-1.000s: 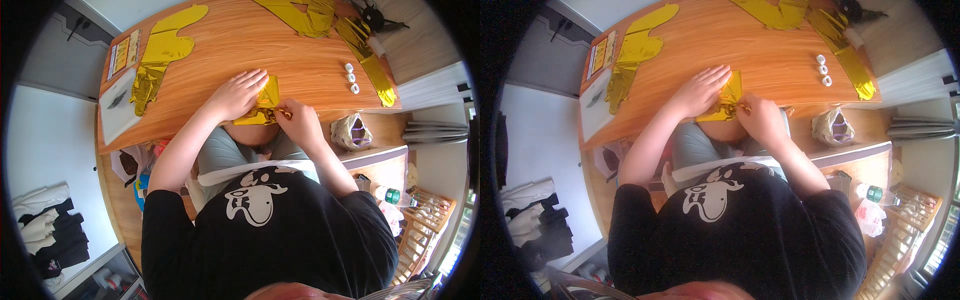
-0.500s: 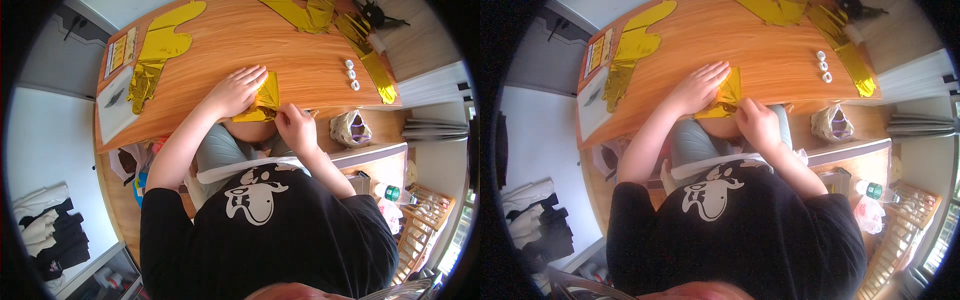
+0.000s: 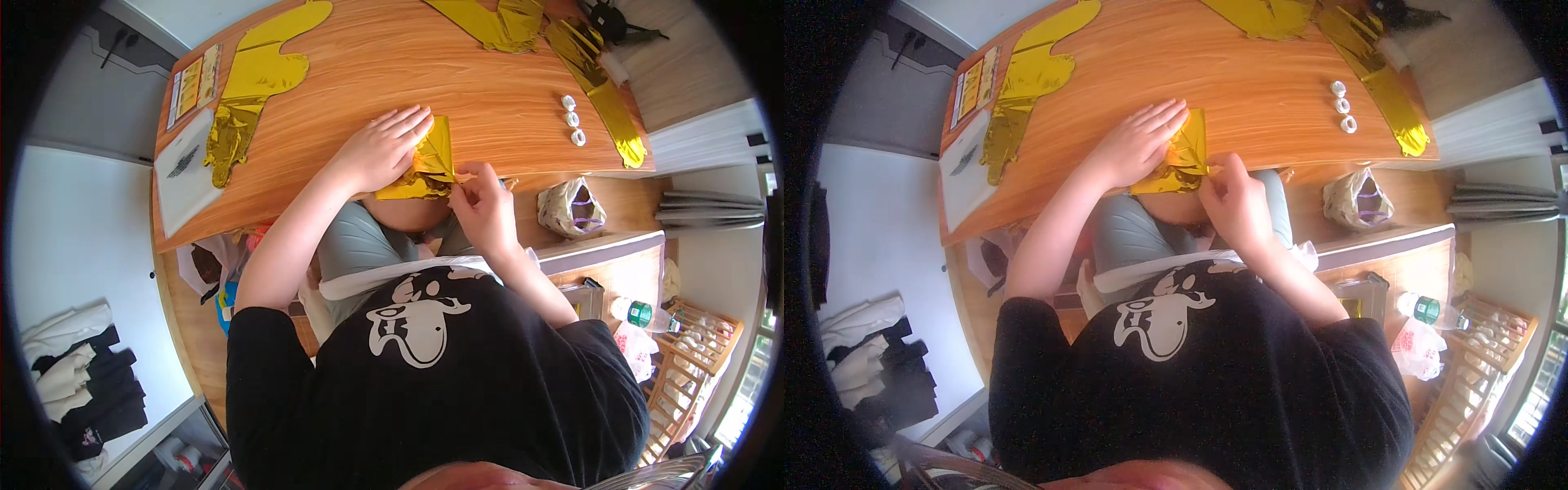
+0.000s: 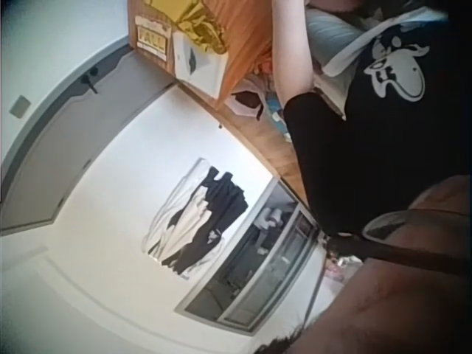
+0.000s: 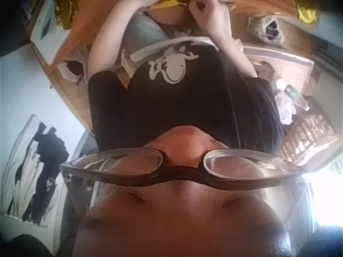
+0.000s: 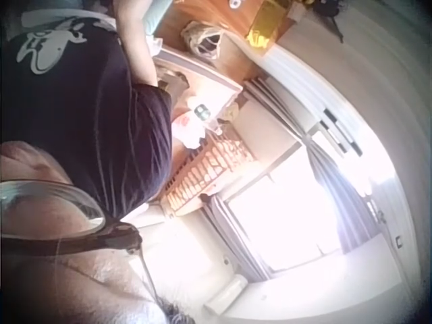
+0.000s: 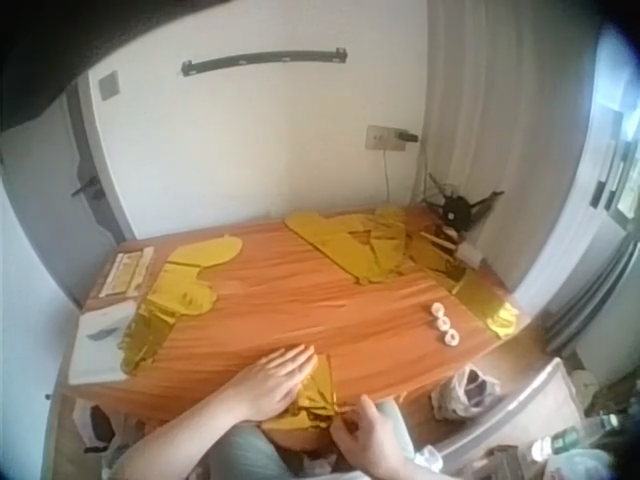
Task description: Folding a gold foil balloon and placing it into a plastic packaging sleeve with an instruction card.
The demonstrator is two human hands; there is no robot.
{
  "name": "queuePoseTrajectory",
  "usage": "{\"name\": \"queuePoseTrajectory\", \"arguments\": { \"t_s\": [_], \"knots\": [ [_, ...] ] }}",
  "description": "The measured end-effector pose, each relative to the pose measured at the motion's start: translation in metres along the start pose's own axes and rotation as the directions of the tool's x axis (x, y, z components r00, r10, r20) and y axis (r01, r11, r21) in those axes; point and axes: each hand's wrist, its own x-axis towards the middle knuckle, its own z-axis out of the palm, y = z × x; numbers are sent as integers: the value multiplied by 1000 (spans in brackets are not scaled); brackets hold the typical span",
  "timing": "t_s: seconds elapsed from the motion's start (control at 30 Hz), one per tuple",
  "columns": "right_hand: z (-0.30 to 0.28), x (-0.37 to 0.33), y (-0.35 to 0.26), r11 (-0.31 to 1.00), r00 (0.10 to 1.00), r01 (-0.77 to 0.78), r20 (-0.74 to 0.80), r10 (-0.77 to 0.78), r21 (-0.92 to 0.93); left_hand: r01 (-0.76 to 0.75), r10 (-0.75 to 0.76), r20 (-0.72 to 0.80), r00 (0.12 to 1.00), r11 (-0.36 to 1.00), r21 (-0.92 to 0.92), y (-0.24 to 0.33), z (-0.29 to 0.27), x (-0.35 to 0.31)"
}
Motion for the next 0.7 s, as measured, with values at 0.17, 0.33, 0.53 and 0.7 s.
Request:
{"name": "queuePoseTrajectory", "arguments": {
  "t_s": [0.17, 0.33, 0.53, 0.7],
  "knots": [
    [-6, 6, 4, 923, 945, -309, 184, 270, 229, -10, 10, -9, 1000, 1000, -20, 1, 0, 1],
    [-3, -12, 31, 951, 963, 265, 80, -256, -156, -12, 12, -8, 1000, 1000, -9, 0, 1, 0],
    [-27, -3, 7, 805, 897, 442, 196, -396, -396, 1, -1, -3, 1000, 1000, -24, 2, -2, 0],
    [-40, 25, 13, 730, 794, 602, 333, -508, -323, 9, -10, -8, 1000, 998, -55, 1, -2, 0]
  ]
}}
